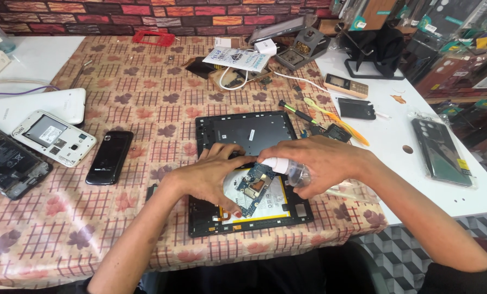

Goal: The person uses a screwdriver to remove screws from a disassembled tablet, then sprays a cleaning solution onto the motherboard and scrubs it with a toothbrush. The person handles the tablet frame, motherboard, and battery while working at a cluttered repair table.

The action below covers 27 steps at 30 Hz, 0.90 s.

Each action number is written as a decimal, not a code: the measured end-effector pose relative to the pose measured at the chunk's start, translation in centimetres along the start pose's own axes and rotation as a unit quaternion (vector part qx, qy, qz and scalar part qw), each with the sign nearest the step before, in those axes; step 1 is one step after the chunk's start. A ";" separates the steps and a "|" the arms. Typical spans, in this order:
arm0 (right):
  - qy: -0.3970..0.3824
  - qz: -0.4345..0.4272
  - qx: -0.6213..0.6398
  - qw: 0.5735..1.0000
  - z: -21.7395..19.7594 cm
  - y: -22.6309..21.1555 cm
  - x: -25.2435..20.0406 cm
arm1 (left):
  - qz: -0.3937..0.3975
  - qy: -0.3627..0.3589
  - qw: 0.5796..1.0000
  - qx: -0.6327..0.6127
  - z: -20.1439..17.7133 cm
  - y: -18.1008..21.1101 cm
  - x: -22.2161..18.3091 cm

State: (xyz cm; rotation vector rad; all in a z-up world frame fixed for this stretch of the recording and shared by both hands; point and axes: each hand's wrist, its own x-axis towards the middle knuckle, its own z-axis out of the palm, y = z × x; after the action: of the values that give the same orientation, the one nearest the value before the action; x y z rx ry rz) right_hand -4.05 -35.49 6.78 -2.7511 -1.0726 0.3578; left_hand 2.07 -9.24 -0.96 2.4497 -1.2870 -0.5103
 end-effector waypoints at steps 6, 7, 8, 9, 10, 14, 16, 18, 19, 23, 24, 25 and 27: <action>-0.006 0.008 -0.010 1.000 0.1 -0.3 0.3 | 0.013 0.008 1.000 0.017 -0.5 0.1 -0.3; -0.008 0.011 -0.012 1.000 0.0 -0.3 0.3 | 0.008 0.007 1.000 0.011 -0.8 0.2 -0.4; -0.010 0.014 -0.014 1.000 0.0 -0.3 0.4 | 0.002 0.005 1.000 0.006 -1.1 0.2 -0.5; -0.019 0.021 -0.012 1.000 0.0 -0.3 0.4 | -0.004 0.003 1.000 0.000 -1.4 0.3 -0.6; -0.027 0.028 -0.009 0.999 0.1 -0.3 0.5 | -0.007 0.036 0.999 -0.011 -1.6 0.3 -0.8; -0.024 0.008 -0.013 1.000 0.5 -0.1 0.6 | 0.000 0.194 0.978 -0.081 -2.4 0.1 -1.3; -0.021 0.003 -0.020 1.000 0.6 0.0 0.6 | 0.015 0.272 0.956 -0.111 -2.4 -0.1 -1.3; -0.021 0.002 -0.022 1.000 0.7 0.0 0.7 | 0.031 0.336 0.933 -0.123 -2.3 -0.2 -1.2; -0.023 0.005 -0.019 1.000 0.7 0.0 0.7 | 0.024 0.346 0.930 -0.126 -2.3 -0.3 -1.2; -0.019 0.006 -0.009 1.000 0.7 0.1 0.6 | 0.029 0.394 0.911 -0.116 -2.1 -0.4 -1.0; -0.020 0.005 -0.011 1.000 0.6 0.1 0.7 | 0.037 0.409 0.905 -0.109 -2.1 -0.3 -1.0; -0.021 0.004 -0.013 1.000 0.7 0.1 0.7 | 0.032 0.409 0.905 -0.116 -2.1 -0.3 -1.0; -0.024 0.005 -0.015 1.000 0.6 0.0 0.8 | 0.020 0.408 0.903 -0.130 -2.2 -0.2 -1.0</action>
State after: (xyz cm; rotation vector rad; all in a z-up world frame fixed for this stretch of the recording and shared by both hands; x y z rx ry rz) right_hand -3.65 -34.91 6.05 -2.7894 -1.0851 0.4145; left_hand 2.69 -8.05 1.07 2.0258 -0.8298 0.3306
